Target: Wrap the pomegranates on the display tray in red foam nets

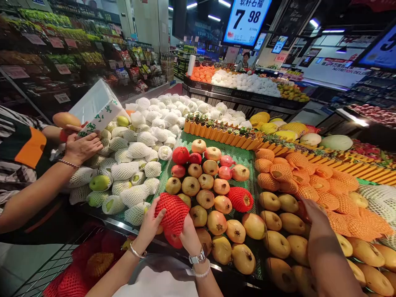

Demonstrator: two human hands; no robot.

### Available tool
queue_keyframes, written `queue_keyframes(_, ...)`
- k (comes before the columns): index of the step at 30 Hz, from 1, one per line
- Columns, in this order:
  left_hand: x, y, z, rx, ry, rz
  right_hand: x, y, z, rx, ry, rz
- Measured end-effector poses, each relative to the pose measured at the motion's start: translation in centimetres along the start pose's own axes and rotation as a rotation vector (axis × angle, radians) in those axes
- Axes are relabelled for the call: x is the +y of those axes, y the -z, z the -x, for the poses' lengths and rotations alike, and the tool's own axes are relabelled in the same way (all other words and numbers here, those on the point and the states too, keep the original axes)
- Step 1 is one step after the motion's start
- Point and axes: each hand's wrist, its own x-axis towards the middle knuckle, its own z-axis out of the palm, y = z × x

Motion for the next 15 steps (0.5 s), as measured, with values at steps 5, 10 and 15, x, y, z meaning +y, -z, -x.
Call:
queue_keyframes(5, 0.2, 0.5, -0.4, -0.039, -0.040, 0.068, 0.3, -0.5, 0.6, 0.119, -0.040, -0.080)
queue_keyframes(10, 0.9, 2.0, -0.9, -0.039, -0.092, 0.148, 0.6, -0.4, 1.6, 0.184, -0.072, -0.184)
queue_keyframes(15, 0.4, 2.7, -1.2, -0.285, 0.100, 0.361, -0.1, 0.2, 1.9, 0.165, -0.091, -0.172)
